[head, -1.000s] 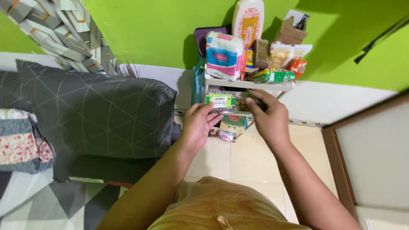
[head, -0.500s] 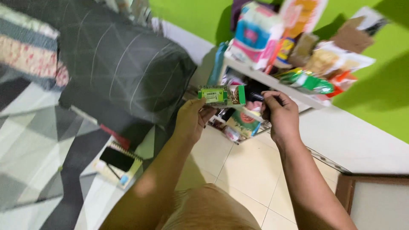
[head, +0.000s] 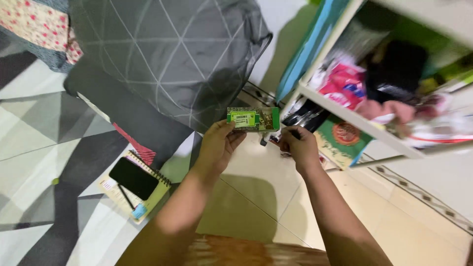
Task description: The person organizes and tidies various personal care items and household objects on shelves and a storage cart in a room.
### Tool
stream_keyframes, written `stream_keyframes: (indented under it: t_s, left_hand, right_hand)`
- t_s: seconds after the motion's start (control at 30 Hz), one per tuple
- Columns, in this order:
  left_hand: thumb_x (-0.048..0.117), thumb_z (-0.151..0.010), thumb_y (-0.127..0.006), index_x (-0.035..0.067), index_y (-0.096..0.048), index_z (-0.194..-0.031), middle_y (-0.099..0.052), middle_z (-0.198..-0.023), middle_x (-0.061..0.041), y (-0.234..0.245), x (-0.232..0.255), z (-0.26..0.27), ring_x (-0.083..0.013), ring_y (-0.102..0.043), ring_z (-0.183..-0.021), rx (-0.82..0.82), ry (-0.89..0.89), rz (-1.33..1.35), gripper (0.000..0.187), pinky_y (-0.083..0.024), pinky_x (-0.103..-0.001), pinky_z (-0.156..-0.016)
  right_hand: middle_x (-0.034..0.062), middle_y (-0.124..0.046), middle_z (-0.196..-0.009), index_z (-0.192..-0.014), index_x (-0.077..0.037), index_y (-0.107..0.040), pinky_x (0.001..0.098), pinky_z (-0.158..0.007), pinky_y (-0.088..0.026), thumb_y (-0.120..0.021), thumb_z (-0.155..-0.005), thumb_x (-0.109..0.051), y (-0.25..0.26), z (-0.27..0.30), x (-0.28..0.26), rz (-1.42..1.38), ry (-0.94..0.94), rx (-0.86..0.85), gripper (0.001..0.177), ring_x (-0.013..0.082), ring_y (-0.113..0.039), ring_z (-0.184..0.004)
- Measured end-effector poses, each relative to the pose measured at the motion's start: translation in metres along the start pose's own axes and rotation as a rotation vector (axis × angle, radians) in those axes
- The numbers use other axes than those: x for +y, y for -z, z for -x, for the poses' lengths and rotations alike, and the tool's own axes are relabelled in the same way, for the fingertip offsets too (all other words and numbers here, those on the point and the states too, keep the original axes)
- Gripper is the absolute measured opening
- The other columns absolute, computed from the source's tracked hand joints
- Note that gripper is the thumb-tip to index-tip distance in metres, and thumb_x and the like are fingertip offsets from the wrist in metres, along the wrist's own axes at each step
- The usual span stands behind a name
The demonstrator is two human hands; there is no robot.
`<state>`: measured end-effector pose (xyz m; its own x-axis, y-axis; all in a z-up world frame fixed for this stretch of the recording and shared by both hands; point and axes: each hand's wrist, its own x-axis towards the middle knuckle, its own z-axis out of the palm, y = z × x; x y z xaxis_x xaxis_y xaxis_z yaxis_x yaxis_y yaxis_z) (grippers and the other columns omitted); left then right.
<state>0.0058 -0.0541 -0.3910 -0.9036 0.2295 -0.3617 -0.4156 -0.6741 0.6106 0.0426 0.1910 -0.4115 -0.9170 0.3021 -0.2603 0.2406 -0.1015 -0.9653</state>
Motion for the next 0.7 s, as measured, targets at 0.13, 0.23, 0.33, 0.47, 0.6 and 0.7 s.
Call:
stream_keyframes:
  t_s: [0.13, 0.23, 0.33, 0.47, 0.6, 0.7]
  left_hand:
    - [0.01, -0.101, -0.057, 0.001, -0.059, -0.119, -0.07, -0.11, -0.015, 0.073, -0.054, -0.048, -0.0248, -0.07, -0.1, -0.014, 0.023, -0.013, 0.02, -0.06, -0.039, -0.094]
    - [0.01, -0.101, -0.057, 0.002, -0.058, -0.12, -0.069, -0.111, -0.014, 0.13, -0.095, -0.085, -0.0251, -0.07, -0.1, -0.051, 0.024, 0.027, 0.021, -0.059, -0.04, -0.094]
    - [0.01, -0.1, -0.057, 0.002, -0.059, -0.121, -0.07, -0.113, -0.012, 0.175, -0.129, -0.115, -0.0239, -0.07, -0.102, -0.086, 0.01, 0.069, 0.022, -0.059, -0.04, -0.096]
    - [0.01, -0.103, -0.059, 0.001, -0.061, -0.122, -0.069, -0.115, -0.011, 0.218, -0.164, -0.13, -0.0213, -0.069, -0.104, -0.176, -0.017, 0.108, 0.022, -0.057, -0.037, -0.097]
    - [0.011, -0.101, -0.059, 0.003, -0.062, -0.119, -0.07, -0.113, -0.009, 0.236, -0.18, -0.131, -0.0201, -0.07, -0.103, -0.118, -0.029, 0.099, 0.02, -0.058, -0.035, -0.096]
    - [0.013, -0.103, -0.06, 0.002, -0.062, -0.117, -0.07, -0.111, -0.009, 0.246, -0.187, -0.137, -0.0203, -0.069, -0.1, -0.126, -0.038, 0.129, 0.018, -0.059, -0.037, -0.096]
  right_hand:
    - [0.0016, -0.066, -0.073, -0.105, -0.005, -0.07, 0.0275, -0.051, -0.05, -0.066, -0.095, -0.009, -0.021, -0.049, 0.099, 0.103, -0.045, 0.019, 0.011, 0.0109, -0.062, -0.059]
    - [0.0002, -0.066, -0.076, -0.106, -0.005, -0.072, 0.028, -0.05, -0.048, -0.067, -0.093, -0.006, -0.02, -0.093, 0.188, 0.225, 0.005, 0.013, 0.014, 0.0102, -0.058, -0.061]
    - [0.0007, -0.07, -0.077, -0.099, -0.004, -0.077, 0.0259, -0.053, -0.048, -0.071, -0.089, -0.004, -0.02, -0.127, 0.258, 0.311, 0.116, -0.02, 0.011, 0.0094, -0.06, -0.063]
    - [0.0099, -0.071, -0.077, -0.094, -0.006, -0.079, 0.0302, -0.05, -0.046, -0.082, -0.089, -0.017, -0.024, -0.131, 0.305, 0.484, 0.004, 0.041, 0.012, 0.0132, -0.055, -0.056]
    - [0.0093, -0.076, -0.08, -0.101, -0.012, -0.079, 0.034, -0.051, -0.057, -0.082, -0.08, -0.023, -0.021, -0.143, 0.343, 0.724, 0.044, -0.008, 0.023, 0.0162, -0.068, -0.055]
    - [0.0118, -0.077, -0.083, -0.097, -0.01, -0.08, 0.0384, -0.068, -0.061, -0.078, -0.086, -0.041, -0.021, -0.157, 0.373, 1.049, -0.19, -0.06, 0.033, 0.0258, -0.075, -0.065]
